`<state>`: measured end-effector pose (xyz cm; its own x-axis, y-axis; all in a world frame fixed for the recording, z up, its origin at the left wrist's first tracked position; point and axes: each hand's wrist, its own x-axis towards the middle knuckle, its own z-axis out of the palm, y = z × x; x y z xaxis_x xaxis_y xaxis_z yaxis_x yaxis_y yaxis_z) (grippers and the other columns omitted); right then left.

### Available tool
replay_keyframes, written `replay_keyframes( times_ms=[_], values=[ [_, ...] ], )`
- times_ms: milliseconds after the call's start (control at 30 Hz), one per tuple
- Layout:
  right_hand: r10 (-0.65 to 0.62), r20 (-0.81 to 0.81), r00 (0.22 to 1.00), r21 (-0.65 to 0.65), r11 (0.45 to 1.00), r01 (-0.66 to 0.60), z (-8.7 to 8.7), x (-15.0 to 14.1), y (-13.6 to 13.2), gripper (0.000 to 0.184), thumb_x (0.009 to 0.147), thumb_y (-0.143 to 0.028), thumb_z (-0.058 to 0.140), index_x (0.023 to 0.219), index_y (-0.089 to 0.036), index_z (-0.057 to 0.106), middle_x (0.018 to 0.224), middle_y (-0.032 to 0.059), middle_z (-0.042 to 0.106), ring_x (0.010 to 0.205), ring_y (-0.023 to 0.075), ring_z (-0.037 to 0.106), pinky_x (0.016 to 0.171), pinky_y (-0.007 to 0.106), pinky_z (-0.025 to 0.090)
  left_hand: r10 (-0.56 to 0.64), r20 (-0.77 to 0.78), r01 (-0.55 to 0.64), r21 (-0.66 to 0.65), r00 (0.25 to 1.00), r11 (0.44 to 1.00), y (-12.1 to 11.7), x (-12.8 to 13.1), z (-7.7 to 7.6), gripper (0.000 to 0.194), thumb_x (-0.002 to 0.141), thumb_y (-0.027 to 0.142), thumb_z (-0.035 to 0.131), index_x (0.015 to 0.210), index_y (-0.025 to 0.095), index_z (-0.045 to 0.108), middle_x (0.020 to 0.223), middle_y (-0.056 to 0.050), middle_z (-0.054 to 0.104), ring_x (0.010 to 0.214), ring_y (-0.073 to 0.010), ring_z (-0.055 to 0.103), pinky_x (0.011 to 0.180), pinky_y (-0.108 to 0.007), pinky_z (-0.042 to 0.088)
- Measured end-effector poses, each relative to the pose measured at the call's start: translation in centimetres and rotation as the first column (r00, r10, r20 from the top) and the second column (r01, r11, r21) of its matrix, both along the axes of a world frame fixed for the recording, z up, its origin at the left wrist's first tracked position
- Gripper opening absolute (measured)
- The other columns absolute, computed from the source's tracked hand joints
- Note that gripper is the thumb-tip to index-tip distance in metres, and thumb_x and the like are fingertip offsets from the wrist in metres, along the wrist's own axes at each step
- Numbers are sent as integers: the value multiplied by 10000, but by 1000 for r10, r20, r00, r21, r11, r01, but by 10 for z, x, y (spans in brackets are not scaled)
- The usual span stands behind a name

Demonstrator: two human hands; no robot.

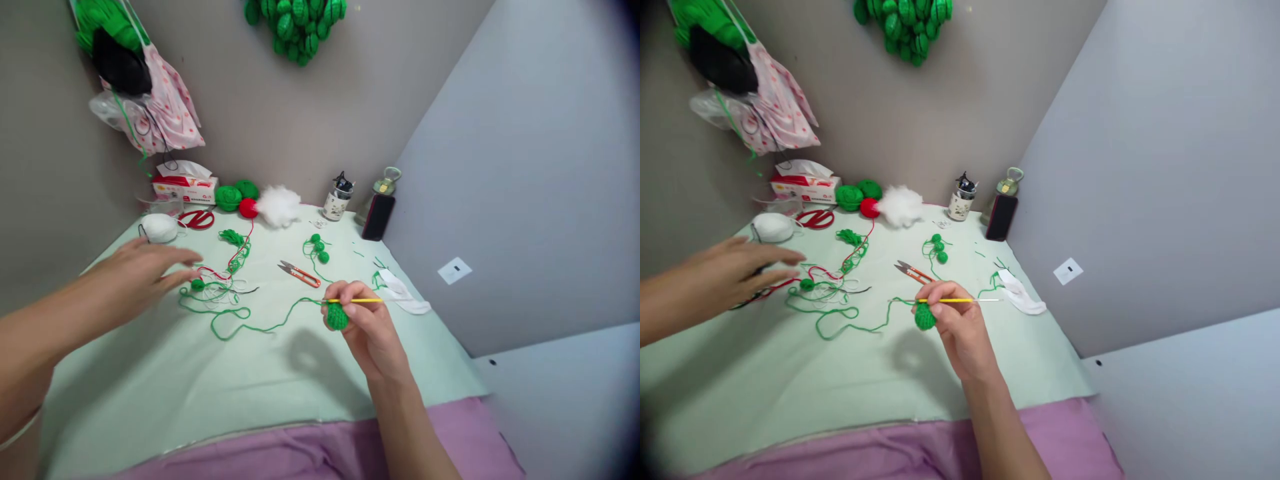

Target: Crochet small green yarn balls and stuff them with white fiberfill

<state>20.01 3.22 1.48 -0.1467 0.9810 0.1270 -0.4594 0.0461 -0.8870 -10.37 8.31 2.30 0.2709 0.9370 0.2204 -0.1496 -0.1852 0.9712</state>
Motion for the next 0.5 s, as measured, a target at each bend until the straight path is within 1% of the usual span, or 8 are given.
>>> replay_keyframes(
  times_ms=[167, 233, 300, 333, 400, 433, 467, 500],
  values=[
    [71, -2, 997, 55, 996, -71, 0, -13, -4, 50, 815, -234, 783, 808, -215, 737, 914, 19, 697, 753, 121, 635, 681, 242, 490, -72, 11, 73, -49, 997, 996, -9, 62, 1, 471, 905, 645, 605, 757, 199, 638, 758, -17, 584, 820, -196, 618, 899, -383, 579],
    [76, -2, 997, 80, 994, -75, 2, -16, -5, 47, 819, -234, 781, 807, -216, 739, 911, 20, 699, 761, 122, 633, 698, 246, 495, -143, 16, 144, -83, 990, 986, -15, 83, 1, 504, 907, 650, 600, 713, 186, 610, 704, 10, 515, 674, -139, 541, 782, -323, 601],
    [54, 2, 999, 102, 993, -54, 3, -16, -5, 38, 825, -233, 775, 813, -221, 741, 921, 18, 696, 769, 125, 636, 717, 256, 502, -253, 255, 316, -245, 933, 917, -20, 89, 5, 549, 892, 686, 589, 657, 193, 539, 627, 53, 382, 515, -95, 379, 560, -269, 584],
    [36, 8, 999, 114, 993, -37, 3, -16, -5, 33, 828, -232, 772, 817, -223, 742, 926, 18, 692, 774, 128, 637, 725, 264, 506, -236, 381, 361, -300, 894, 883, -23, 88, 10, 541, 909, 675, 573, 659, 197, 528, 620, 57, 363, 490, -87, 345, 466, -216, 529],
    [-13, 40, 999, 145, 989, 7, 0, -15, -4, 28, 834, -230, 766, 820, -222, 743, 927, 21, 683, 799, 139, 634, 743, 279, 509, -53, 561, 287, -338, 826, 896, -28, 79, 22, 486, 979, 617, 501, 745, 200, 591, 684, 26, 464, 510, -76, 428, 400, -134, 448],
    [-40, 65, 997, 168, 985, 28, -2, -15, -4, 25, 840, -228, 760, 822, -221, 743, 928, 26, 680, 822, 147, 631, 754, 286, 508, 51, 587, 186, -335, 808, 924, -31, 75, 28, 490, 1012, 613, 419, 831, 216, 642, 754, 0, 551, 584, -83, 526, 479, -138, 513],
    [-65, 91, 994, 193, 980, 47, -5, -16, -3, 23, 848, -225, 753, 828, -220, 742, 932, 31, 678, 846, 155, 627, 765, 293, 507, 115, 592, 80, -292, 797, 953, -34, 72, 33, 527, 1026, 629, 342, 884, 245, 673, 842, -22, 631, 732, -112, 628, 646, -199, 604],
    [-88, 114, 990, 218, 974, 62, -9, -17, -3, 24, 861, -222, 742, 837, -221, 740, 940, 35, 676, 866, 162, 625, 771, 300, 504, 136, 579, -16, -208, 804, 978, -36, 70, 35, 574, 1024, 652, 292, 848, 267, 680, 919, -27, 685, 916, -153, 680, 829, -297, 630]
  ],
)
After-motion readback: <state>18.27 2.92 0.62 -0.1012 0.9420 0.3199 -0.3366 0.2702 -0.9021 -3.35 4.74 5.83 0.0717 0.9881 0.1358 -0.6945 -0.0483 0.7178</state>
